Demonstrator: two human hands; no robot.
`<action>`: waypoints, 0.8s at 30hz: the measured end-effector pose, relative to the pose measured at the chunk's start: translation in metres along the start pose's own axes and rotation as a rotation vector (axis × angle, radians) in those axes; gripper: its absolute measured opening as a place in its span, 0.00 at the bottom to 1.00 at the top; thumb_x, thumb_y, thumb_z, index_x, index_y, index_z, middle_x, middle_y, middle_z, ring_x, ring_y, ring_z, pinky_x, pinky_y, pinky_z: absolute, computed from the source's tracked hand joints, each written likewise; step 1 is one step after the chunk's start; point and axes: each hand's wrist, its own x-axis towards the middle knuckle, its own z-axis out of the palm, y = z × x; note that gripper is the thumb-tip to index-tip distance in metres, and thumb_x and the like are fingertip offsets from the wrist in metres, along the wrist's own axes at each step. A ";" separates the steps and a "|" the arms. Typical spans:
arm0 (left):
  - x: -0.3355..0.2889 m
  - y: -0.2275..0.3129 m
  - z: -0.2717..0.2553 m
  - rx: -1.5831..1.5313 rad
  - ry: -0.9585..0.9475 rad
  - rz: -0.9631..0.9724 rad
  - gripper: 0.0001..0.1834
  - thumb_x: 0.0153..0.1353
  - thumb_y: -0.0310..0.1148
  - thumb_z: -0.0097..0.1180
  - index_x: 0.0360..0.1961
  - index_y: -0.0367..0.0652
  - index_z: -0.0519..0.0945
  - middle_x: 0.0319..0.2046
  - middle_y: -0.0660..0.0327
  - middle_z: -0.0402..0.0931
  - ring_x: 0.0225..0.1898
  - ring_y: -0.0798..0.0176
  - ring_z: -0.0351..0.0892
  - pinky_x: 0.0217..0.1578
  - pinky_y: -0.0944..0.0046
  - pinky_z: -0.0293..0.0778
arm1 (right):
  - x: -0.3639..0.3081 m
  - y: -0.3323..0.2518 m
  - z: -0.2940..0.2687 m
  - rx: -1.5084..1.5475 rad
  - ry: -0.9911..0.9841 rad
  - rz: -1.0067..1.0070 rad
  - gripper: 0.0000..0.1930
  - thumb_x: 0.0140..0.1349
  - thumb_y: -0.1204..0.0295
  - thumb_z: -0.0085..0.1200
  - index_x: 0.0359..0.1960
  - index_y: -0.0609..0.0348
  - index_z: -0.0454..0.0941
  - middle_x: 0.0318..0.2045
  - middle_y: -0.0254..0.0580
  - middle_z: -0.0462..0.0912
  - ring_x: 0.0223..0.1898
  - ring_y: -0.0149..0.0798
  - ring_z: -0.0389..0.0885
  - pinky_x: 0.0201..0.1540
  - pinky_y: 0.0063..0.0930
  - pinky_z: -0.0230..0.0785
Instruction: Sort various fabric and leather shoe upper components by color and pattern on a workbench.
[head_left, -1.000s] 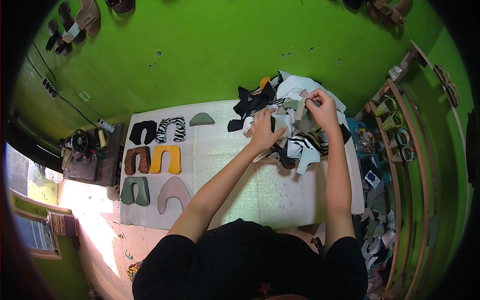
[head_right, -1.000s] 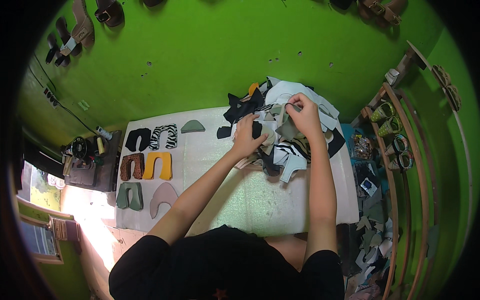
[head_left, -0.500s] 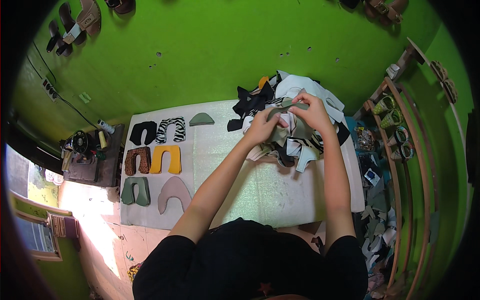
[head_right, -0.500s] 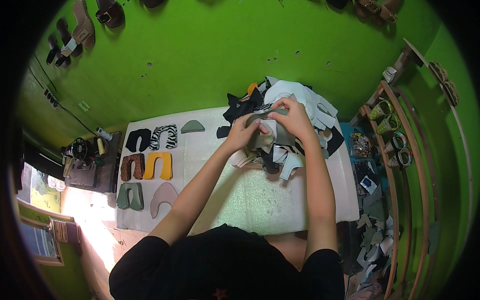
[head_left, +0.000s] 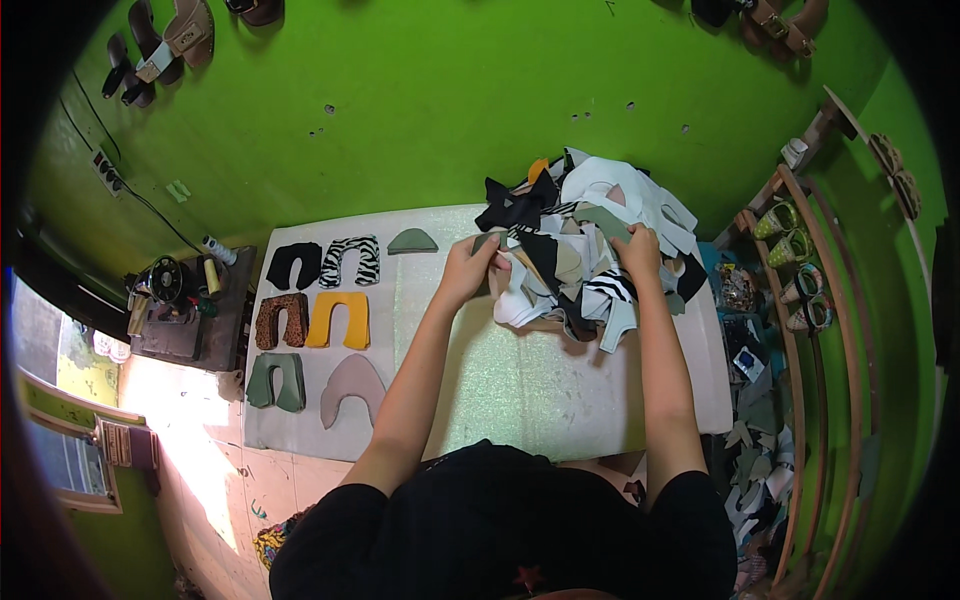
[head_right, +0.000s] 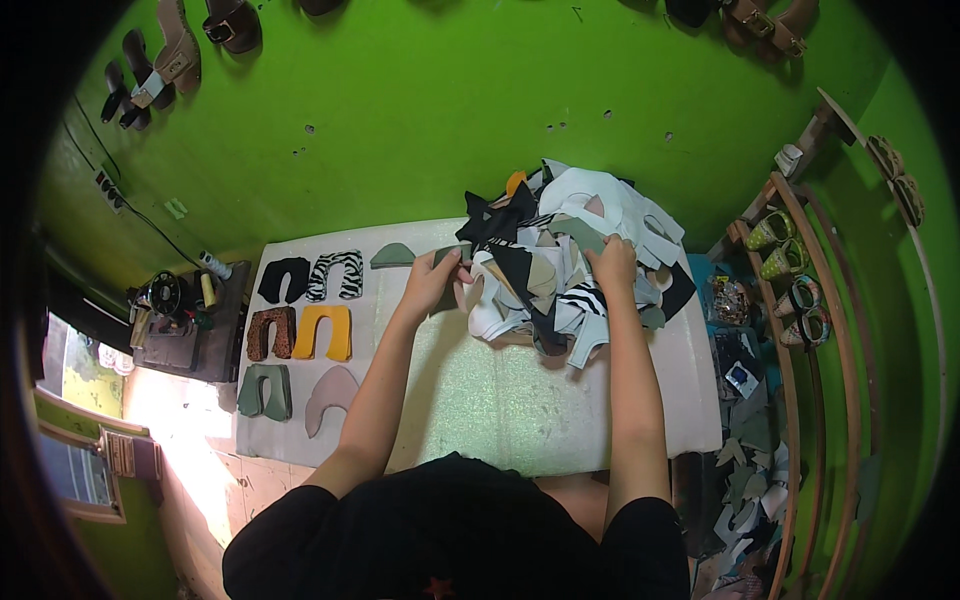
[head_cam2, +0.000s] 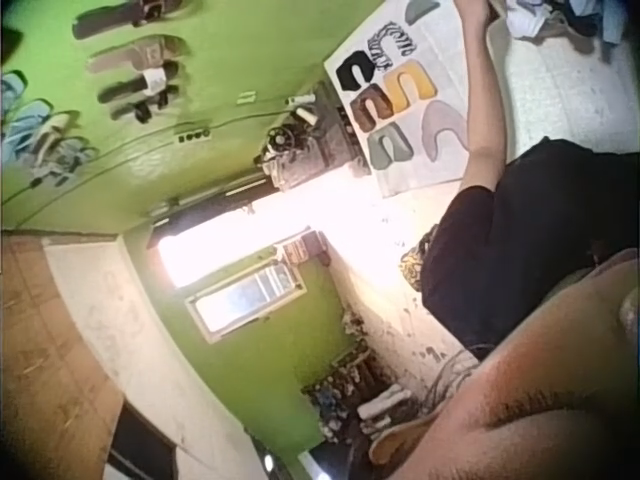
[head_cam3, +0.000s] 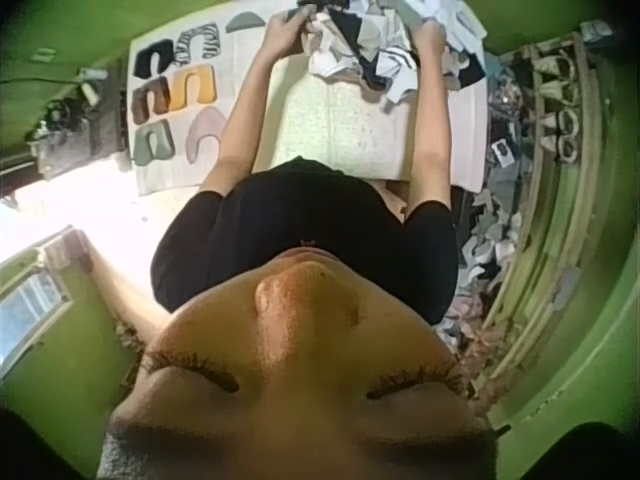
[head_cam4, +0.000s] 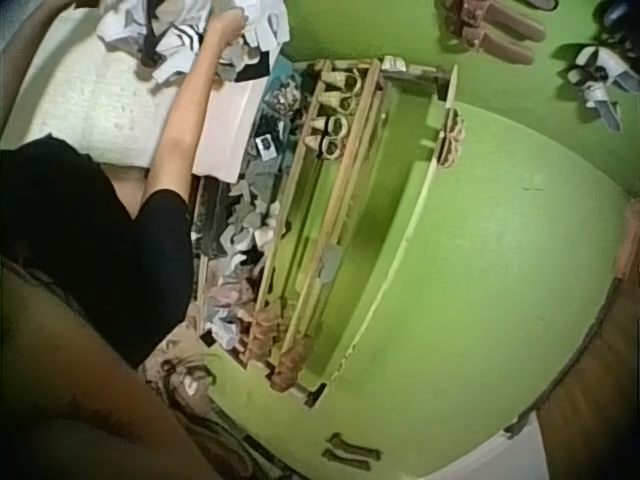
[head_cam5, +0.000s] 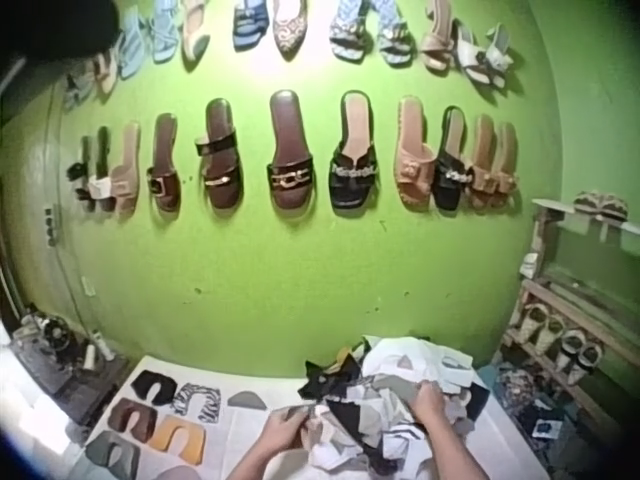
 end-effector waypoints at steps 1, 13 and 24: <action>-0.002 -0.002 0.003 0.021 -0.004 0.022 0.18 0.61 0.40 0.44 0.29 0.33 0.74 0.19 0.59 0.76 0.23 0.70 0.74 0.28 0.71 0.69 | 0.001 0.003 0.004 0.018 0.027 0.002 0.21 0.41 0.61 0.61 0.34 0.64 0.75 0.33 0.55 0.77 0.36 0.52 0.75 0.39 0.38 0.68; -0.003 -0.013 0.019 -0.113 -0.075 -0.061 0.13 0.63 0.35 0.37 0.33 0.35 0.70 0.22 0.58 0.74 0.28 0.67 0.74 0.31 0.70 0.69 | 0.002 -0.020 -0.012 0.617 0.107 -0.016 0.14 0.47 0.66 0.57 0.26 0.68 0.75 0.20 0.47 0.78 0.21 0.40 0.76 0.27 0.29 0.67; -0.009 0.001 0.035 -0.531 -0.071 -0.286 0.14 0.64 0.38 0.35 0.36 0.37 0.67 0.31 0.56 0.73 0.30 0.65 0.75 0.33 0.67 0.73 | -0.088 -0.110 -0.031 0.936 0.019 -0.434 0.08 0.52 0.76 0.51 0.33 0.64 0.77 0.32 0.45 0.76 0.37 0.39 0.75 0.39 0.27 0.66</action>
